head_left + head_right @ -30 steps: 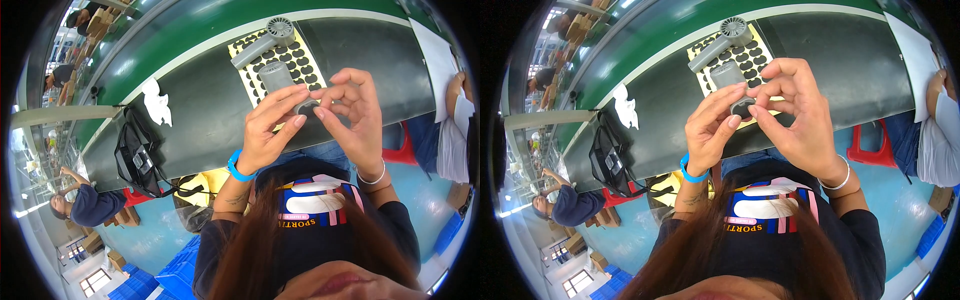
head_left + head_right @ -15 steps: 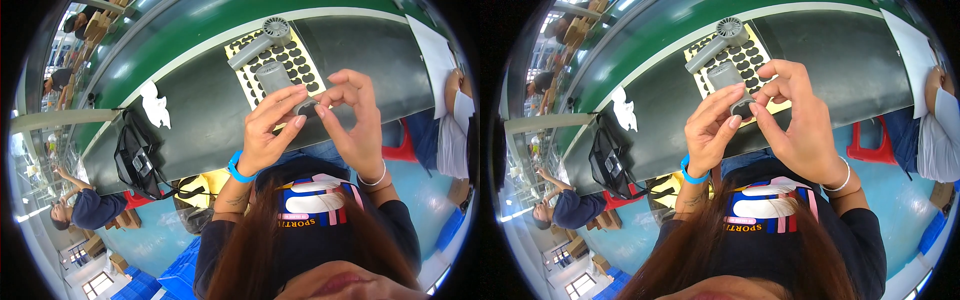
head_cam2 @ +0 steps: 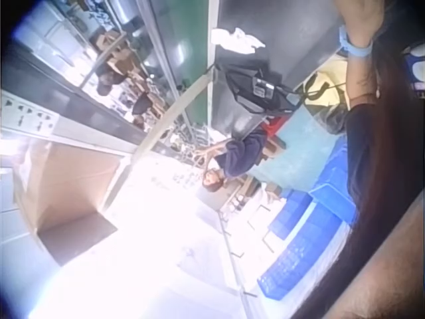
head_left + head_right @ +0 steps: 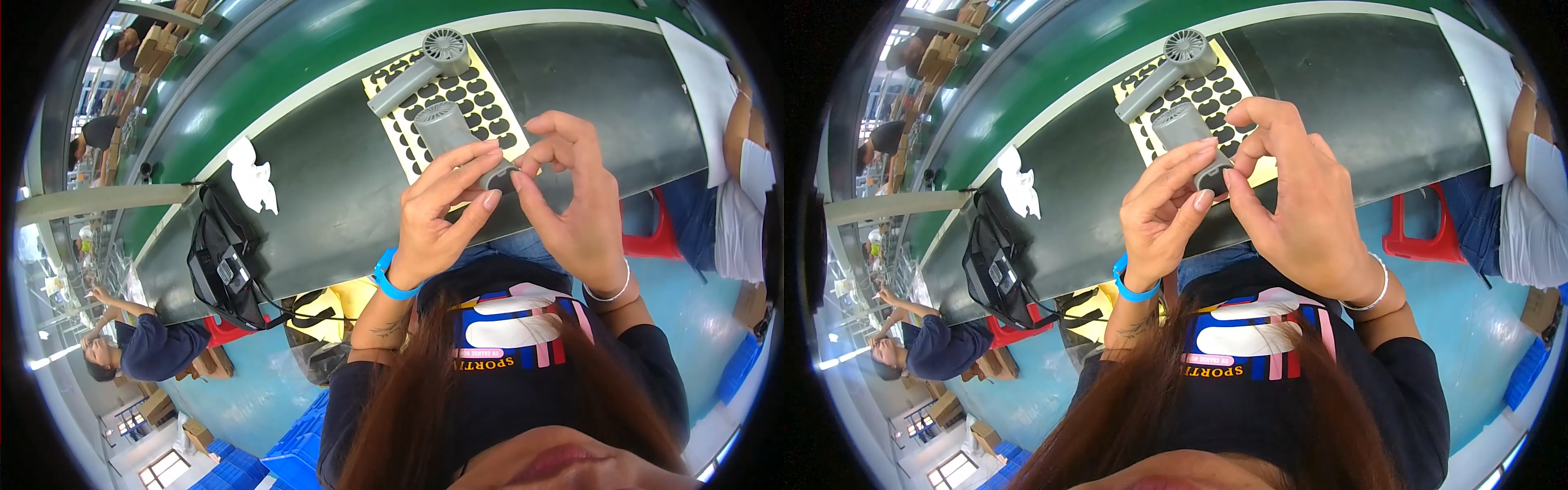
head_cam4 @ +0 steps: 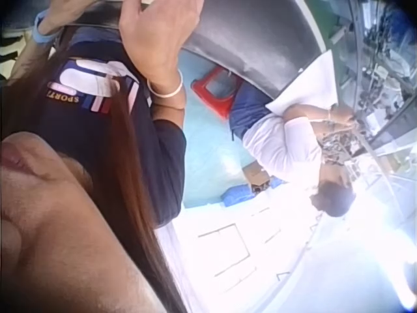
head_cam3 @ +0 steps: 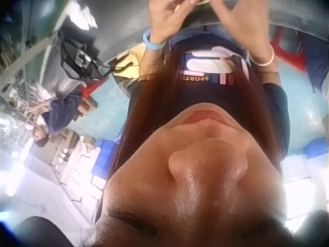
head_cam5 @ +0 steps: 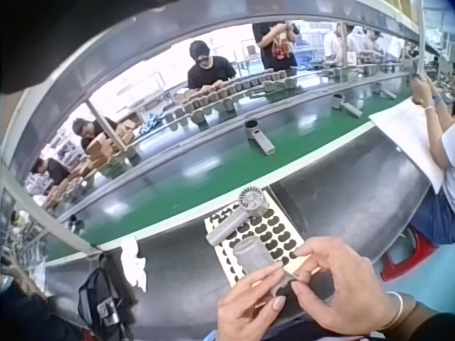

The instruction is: The person applies small circular stickers from a sticker sheet onto electronic components by hand.

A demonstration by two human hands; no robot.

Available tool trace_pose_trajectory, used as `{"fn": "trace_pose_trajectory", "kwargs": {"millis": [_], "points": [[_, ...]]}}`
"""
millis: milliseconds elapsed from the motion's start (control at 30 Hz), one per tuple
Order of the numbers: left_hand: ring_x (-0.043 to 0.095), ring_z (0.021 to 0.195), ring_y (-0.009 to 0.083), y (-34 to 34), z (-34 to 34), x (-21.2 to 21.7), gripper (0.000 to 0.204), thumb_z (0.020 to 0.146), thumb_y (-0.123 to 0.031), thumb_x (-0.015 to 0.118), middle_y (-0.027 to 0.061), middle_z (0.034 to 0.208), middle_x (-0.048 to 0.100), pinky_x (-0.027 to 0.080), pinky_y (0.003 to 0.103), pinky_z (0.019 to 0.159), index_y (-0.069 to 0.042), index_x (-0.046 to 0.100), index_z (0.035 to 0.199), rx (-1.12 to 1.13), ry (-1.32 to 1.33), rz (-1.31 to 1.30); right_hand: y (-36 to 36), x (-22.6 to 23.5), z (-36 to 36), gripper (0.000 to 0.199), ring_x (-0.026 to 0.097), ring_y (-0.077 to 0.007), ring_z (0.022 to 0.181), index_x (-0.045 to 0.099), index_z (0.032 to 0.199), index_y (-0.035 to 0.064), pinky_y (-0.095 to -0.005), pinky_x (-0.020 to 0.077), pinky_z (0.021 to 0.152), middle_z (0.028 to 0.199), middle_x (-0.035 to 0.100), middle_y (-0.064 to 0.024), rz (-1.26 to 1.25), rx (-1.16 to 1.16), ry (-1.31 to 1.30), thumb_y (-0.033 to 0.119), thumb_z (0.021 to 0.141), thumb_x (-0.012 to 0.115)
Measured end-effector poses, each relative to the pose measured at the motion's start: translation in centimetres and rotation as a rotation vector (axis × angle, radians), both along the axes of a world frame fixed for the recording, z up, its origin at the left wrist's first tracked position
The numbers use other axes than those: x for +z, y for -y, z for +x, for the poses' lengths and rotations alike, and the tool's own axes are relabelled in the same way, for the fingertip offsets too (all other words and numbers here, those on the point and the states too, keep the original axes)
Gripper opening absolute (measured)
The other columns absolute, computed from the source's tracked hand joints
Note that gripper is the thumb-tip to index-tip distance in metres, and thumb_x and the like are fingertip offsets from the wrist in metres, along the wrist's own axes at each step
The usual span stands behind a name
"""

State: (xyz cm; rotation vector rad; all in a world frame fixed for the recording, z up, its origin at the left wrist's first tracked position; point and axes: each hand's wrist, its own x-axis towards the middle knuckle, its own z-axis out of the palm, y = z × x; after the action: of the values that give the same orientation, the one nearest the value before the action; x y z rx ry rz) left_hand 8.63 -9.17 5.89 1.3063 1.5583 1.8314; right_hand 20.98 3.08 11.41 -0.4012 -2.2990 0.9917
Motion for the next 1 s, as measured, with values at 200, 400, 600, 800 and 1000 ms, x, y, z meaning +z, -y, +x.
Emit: {"fn": "trace_pose_trajectory", "kwargs": {"millis": [200,400,600,800,1000], "points": [[0.062,0.086,0.0138,0.3,0.0,0.3,0.033,0.084,0.003,0.062,0.0144,0.122,0.058,0.056,0.027,0.074,0.003,0.062,0.117,0.003,-0.031,-0.013,0.2,0.4,0.1,0.048,0.06,-0.0158,0.076,0.047,0.12,0.0042,-0.0272,0.0438,0.074,0.075,0.058,-0.0047,0.065,-0.014,0.04,-0.003,0.076,0.067],[0.061,0.096,0.0155,0.7,-0.8,0.3,0.03,0.087,0.002,0.056,0.0153,0.124,0.057,0.055,0.028,0.079,0.002,0.06,0.117,0.018,0.139,0.057,-1.0,0.3,-0.6,0.044,0.058,-0.0134,0.082,0.049,0.118,0.0029,-0.0252,0.0418,0.076,0.083,0.058,-0.0045,-0.051,-0.09,0.008,0.0,0.079,0.068],[0.064,0.093,0.0246,1.5,-1.5,1.2,0.029,0.091,-0.004,0.052,0.0189,0.118,0.058,0.056,0.033,0.077,0.006,0.056,0.119,0.058,0.173,0.009,-1.7,-1.2,-1.0,0.034,0.055,-0.0113,0.085,0.053,0.113,0.0028,-0.0242,0.0414,0.074,0.089,0.06,-0.0043,-0.217,-0.03,-0.03,0.0,0.082,0.065],[0.06,0.099,0.0155,1.8,-2.7,2.4,0.04,0.075,0.01,0.07,0.0126,0.114,0.059,0.056,0.026,0.078,0.002,0.061,0.114,0.138,0.162,0.068,-2.5,-2.0,-2.4,0.033,0.058,-0.0117,0.086,0.054,0.112,0.0008,-0.0239,0.0428,0.072,0.099,0.06,-0.0078,-0.27,0.02,0.036,-0.001,0.081,0.065],[0.057,0.11,0.0232,0.6,-4.0,5.7,0.042,0.072,0.013,0.069,0.0186,0.119,0.058,0.06,0.029,0.077,0.005,0.059,0.112,0.14,0.158,0.034,-3.8,-0.7,-4.5,0.03,0.06,-0.0122,0.088,0.054,0.111,-0.001,-0.0234,0.0455,0.071,0.105,0.06,-0.0077,-0.39,0.126,-0.02,-0.002,0.082,0.064]]}}
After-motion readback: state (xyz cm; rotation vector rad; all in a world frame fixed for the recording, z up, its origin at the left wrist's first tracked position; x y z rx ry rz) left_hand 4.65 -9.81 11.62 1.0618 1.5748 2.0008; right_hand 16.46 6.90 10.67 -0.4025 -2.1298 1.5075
